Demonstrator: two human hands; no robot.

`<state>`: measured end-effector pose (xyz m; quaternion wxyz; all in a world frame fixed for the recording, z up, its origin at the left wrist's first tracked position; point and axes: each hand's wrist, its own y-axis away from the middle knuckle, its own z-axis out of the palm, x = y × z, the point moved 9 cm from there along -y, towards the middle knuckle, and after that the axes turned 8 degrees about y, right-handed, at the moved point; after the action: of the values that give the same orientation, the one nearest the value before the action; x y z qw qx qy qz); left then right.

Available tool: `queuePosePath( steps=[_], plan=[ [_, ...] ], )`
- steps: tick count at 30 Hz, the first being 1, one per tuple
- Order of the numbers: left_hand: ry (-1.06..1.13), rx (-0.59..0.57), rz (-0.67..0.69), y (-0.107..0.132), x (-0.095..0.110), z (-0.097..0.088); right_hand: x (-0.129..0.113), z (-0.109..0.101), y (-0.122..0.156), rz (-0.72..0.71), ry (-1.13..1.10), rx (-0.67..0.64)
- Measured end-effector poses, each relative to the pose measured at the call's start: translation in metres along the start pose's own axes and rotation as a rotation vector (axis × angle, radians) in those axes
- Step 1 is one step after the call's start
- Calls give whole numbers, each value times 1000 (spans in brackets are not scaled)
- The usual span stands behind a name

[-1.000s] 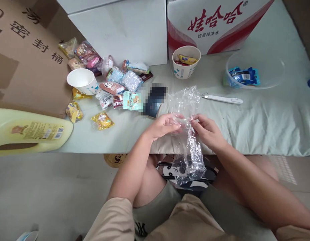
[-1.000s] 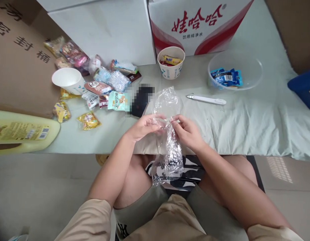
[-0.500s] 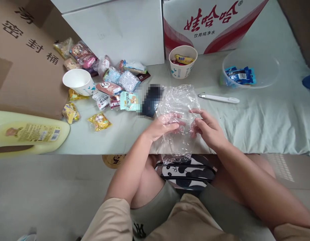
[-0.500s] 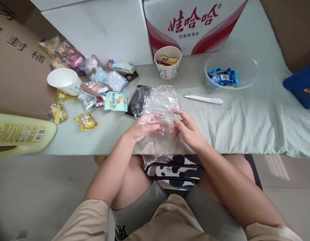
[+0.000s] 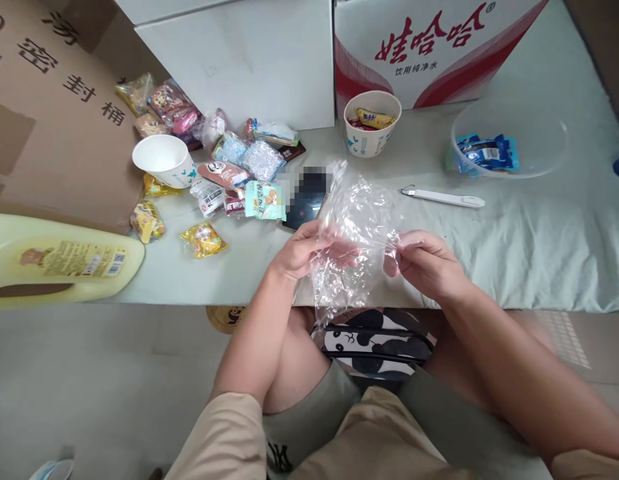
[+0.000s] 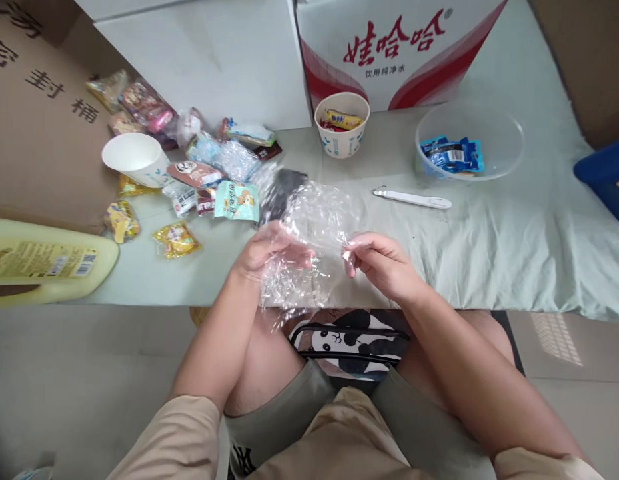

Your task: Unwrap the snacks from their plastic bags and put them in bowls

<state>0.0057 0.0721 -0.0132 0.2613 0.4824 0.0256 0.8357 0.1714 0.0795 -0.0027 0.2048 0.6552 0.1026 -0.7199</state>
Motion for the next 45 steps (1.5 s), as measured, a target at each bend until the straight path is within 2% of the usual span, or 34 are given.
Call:
queuePosePath(
  steps=[2, 4, 5, 6, 8, 10, 12, 14, 16, 18, 22, 26, 28, 31, 37, 45],
  plan=[
    [-44, -91, -101, 3, -5, 1, -3, -2, 1, -15, 29, -24],
    [-116, -175, -195, 5, -10, 1, -9, -7, 1, -90, 69, -20],
    [-152, -181, -207, 4, -11, -1, -12, -9, 1, -138, 101, -18],
    [-192, -156, -187, 1, -10, -4, -15, -11, 1, -181, 141, -12],
    [-324, -36, -60, -6, -1, -14, -13, -14, 1, -220, 246, 12],
    [-529, 128, 100, -11, 10, -22, -6, -16, -2, -187, 361, 65],
    [-666, 236, 212, -13, 16, -25, 5, -19, -4, -106, 400, 132],
    [-626, 261, 273, -14, 18, -23, 16, -18, -6, -11, 355, 141],
    [-480, 251, 306, -15, 19, -22, 22, -14, -7, 51, 300, 103],
    [-350, 249, 306, -14, 20, -22, 18, -13, -8, 42, 282, 92],
    [-244, 192, 237, -15, 16, -16, 2, -22, -7, -44, 241, 187],
    [-203, 149, 196, -13, 14, -10, 6, -11, -8, 40, 328, 73],
    [-182, 137, 152, -13, 9, -9, 4, -4, -9, 25, 376, 27],
    [-226, 144, 116, -15, 4, -11, 1, 0, -9, 3, 379, 2],
    [-404, 159, 148, -16, 6, -11, 3, -3, -10, 30, 419, 27],
    [-539, 150, 179, -15, 8, -4, 18, 4, -7, 134, 399, -45]
  ],
)
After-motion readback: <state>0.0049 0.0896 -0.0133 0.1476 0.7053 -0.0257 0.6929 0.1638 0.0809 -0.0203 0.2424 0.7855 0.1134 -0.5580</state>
